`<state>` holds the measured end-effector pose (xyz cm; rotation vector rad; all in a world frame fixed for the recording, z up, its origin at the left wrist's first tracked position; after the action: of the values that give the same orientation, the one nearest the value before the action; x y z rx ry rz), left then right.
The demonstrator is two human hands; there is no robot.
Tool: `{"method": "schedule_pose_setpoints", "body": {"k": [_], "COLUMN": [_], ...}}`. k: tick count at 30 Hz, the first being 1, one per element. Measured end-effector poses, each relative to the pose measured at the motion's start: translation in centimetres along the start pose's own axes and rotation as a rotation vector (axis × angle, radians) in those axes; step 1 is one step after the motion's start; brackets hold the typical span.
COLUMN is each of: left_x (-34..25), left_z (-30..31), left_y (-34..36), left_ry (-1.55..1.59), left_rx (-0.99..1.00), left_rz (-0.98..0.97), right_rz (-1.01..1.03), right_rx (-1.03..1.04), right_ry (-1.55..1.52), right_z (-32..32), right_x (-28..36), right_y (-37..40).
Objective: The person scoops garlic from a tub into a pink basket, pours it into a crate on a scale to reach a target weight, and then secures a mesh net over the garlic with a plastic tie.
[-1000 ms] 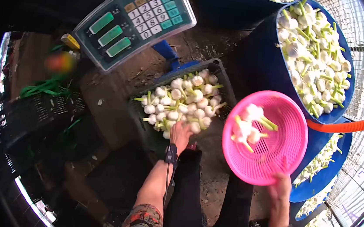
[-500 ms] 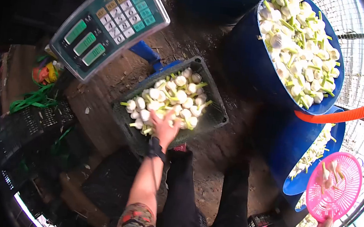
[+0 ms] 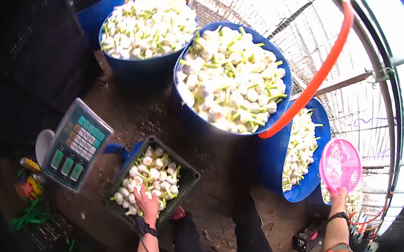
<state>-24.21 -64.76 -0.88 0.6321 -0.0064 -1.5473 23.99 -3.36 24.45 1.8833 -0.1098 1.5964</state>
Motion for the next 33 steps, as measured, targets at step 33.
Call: {"method": "schedule_pose_setpoints", "body": {"k": [33], "left_x": [-40.8], "left_z": [-1.1], "left_y": [-24.7], "left_ry": [-0.054], "left_rx": [0.290], "left_rz": [0.071], "right_rz": [-0.851], "right_rx": [0.345], "right_ry": [0.154], "right_z": [-18.7], "right_x": [-11.5], "right_y": [16.9]}}
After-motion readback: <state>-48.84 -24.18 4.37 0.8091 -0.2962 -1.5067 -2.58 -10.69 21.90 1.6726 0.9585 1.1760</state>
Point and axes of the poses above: each hand's wrist, its own y-axis away from the middle knuckle, its own z-axis out of the back of the hand, x = y × z, the point moved 1 cm from there along -y, towards the middle knuckle, and after that the axes turned 6 degrees about -y, right-handed, at the moved point
